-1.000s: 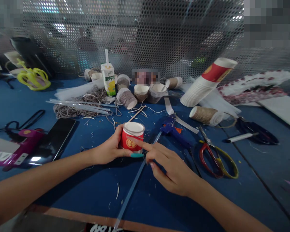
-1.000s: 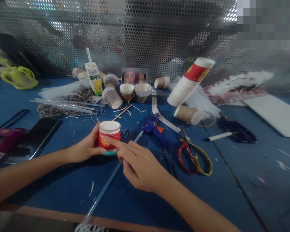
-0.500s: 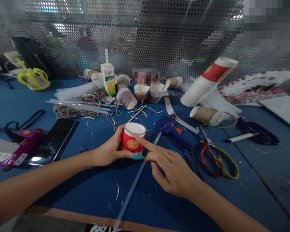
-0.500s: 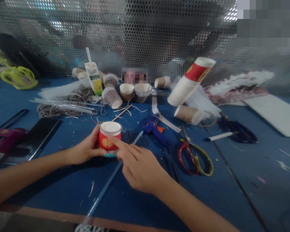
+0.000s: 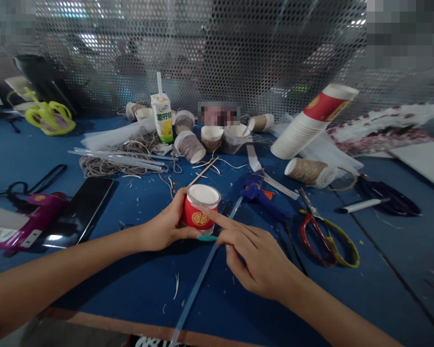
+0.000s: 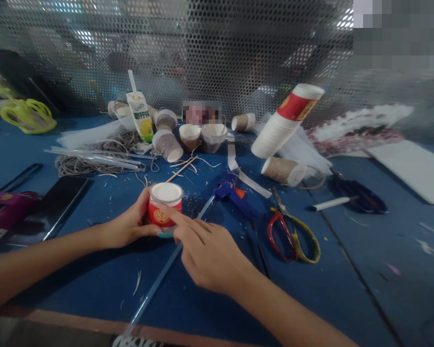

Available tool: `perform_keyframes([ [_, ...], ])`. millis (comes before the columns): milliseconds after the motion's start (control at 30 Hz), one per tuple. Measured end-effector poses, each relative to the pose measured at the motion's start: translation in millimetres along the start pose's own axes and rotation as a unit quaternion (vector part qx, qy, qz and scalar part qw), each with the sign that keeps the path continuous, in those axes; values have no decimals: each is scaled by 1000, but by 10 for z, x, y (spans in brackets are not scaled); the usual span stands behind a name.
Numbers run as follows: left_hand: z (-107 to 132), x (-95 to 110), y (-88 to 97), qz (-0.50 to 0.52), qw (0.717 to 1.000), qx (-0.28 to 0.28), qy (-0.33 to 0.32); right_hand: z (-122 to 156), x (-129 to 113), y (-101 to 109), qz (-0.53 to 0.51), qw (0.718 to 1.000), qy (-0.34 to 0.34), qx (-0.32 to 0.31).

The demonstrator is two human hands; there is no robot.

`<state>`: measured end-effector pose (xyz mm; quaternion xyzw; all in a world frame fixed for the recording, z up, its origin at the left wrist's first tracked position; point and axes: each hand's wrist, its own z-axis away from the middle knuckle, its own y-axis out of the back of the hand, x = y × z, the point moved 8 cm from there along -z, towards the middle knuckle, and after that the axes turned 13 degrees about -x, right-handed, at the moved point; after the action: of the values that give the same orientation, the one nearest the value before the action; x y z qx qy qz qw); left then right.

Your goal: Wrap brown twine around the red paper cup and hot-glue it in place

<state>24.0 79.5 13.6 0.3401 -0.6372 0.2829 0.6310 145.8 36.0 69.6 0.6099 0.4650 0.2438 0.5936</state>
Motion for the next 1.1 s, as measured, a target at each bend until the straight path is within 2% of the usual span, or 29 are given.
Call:
perform_keyframes([
  [233,14,-4,-14,-57,998,-5,-6,-15,-52,17,14,999,29,-3],
  [467,16,0,-26,-116,993,-1,-16,-22,-108,-26,45,999,9,-9],
  [567,16,19,-38,-137,990,-2,-29,9,-146,-10,68,997,21,4],
  [667,15,28,-42,-150,988,-1,-38,86,-193,45,87,994,58,39],
  [767,12,26,-29,-159,987,8,-35,189,-218,164,94,985,82,121],
  [867,8,26,-34,-165,986,5,-35,202,-173,230,71,982,57,163],
  [967,13,46,-54,-178,982,-6,-55,96,-121,153,54,993,24,106],
  [1100,22,41,-59,-189,980,-12,-57,8,-118,31,67,997,25,33],
])
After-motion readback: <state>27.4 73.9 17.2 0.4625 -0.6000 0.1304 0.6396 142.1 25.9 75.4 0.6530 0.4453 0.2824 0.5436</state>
